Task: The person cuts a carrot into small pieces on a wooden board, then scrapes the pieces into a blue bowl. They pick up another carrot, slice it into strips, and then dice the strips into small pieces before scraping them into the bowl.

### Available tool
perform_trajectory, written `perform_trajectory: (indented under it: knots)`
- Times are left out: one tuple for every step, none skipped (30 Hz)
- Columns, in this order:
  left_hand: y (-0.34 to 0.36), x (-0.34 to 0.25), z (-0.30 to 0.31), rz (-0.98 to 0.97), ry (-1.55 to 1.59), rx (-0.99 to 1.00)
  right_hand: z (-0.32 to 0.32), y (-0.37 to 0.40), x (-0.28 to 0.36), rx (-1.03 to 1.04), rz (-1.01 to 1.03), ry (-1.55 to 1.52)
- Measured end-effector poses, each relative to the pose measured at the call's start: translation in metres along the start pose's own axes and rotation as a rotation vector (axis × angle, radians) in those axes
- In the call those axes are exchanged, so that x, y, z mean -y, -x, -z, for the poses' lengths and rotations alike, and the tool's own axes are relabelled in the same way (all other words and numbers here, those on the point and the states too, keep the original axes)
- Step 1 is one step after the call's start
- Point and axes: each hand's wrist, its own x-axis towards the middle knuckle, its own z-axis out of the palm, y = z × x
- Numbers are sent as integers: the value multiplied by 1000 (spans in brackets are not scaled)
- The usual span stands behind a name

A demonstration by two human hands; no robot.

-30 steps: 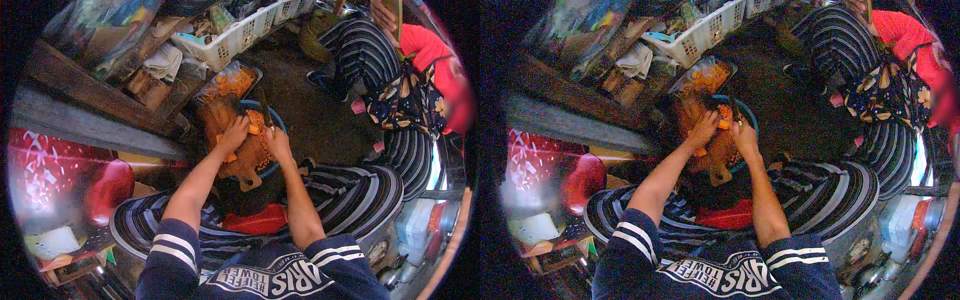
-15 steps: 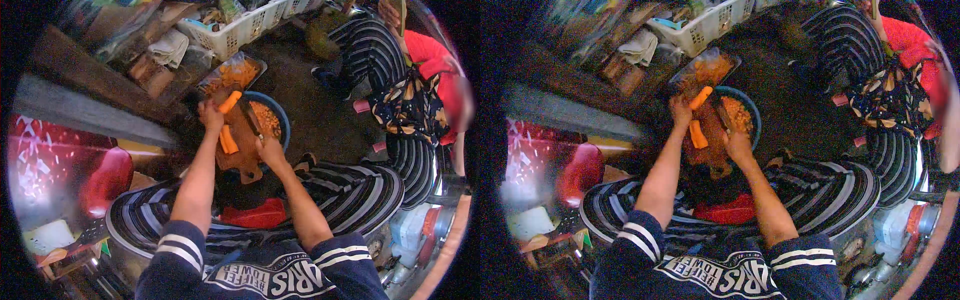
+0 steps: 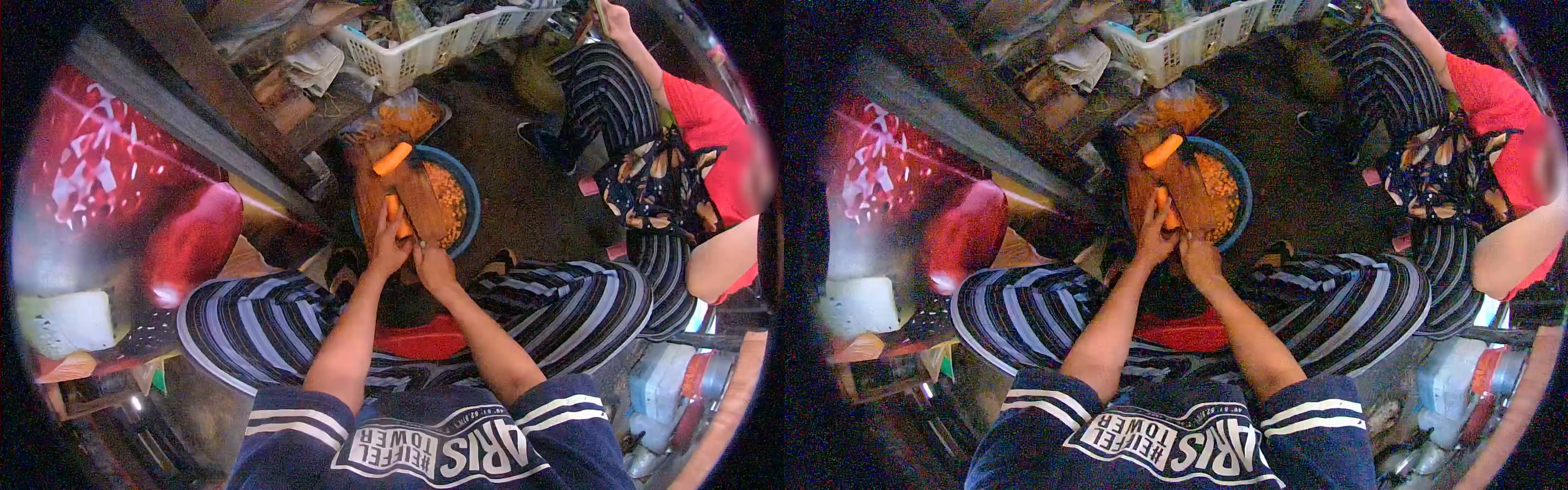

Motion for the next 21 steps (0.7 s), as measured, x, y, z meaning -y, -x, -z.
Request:
perform_trajectory:
  knots:
    - [1, 11, -3, -1, 3, -3, 0, -2, -5, -1, 2, 3]
    - [2, 28, -6, -45, -76, 38, -2, -4, -10, -13, 16, 7]
    - [2, 32, -6, -88, -153, 80, -2, -4, -13, -24, 28, 10]
    - [3, 35, -8, -84, -150, 80, -3, -4, -15, -21, 26, 13]
    - [4, 39, -8, -103, -166, 79, -4, -4, -17, 2, 15, 33]
    - [4, 40, -8, -124, -183, 77, -4, -5, -16, 24, 5, 52]
    - [4, 41, -9, -124, -183, 77, -4, -5, -15, 24, 5, 53]
    - [4, 42, -10, -92, -243, 99, -5, -4, -13, 21, 16, 36]
    - [5, 43, -10, -61, -303, 124, -4, -3, -11, 17, 25, 18]
    - [6, 43, -10, -60, -303, 127, -3, -2, -10, 19, 23, 17]
    - [6, 44, -10, -50, -327, 155, -1, -1, -9, 32, 40, 33]
    - [5, 41, -9, -42, -349, 181, 1, -1, -9, 44, 58, 51]
    - [5, 38, -8, -44, -346, 180, 1, -1, -8, 41, 57, 54]
    - [6, 34, -8, -48, -379, 153, 2, 0, -7, 17, 63, 53]
    - [7, 32, -10, -53, -412, 128, 1, 1, -7, -8, 68, 50]
    - [7, 32, -11, -54, -410, 127, 0, 2, -7, -9, 67, 52]
    - [7, 31, -12, -56, -438, 109, -1, 3, -7, 5, 55, 80]
    - [7, 29, -10, -58, -469, 90, -1, 4, -5, 19, 45, 106]
    - [7, 27, -9, -56, -469, 88, -1, 5, -3, 20, 47, 106]
    - [7, 24, -8, -20, -508, 129, 0, 6, -3, 17, 45, 59]
    - [7, 24, -8, 16, -547, 171, 2, 7, -1, 12, 43, 12]
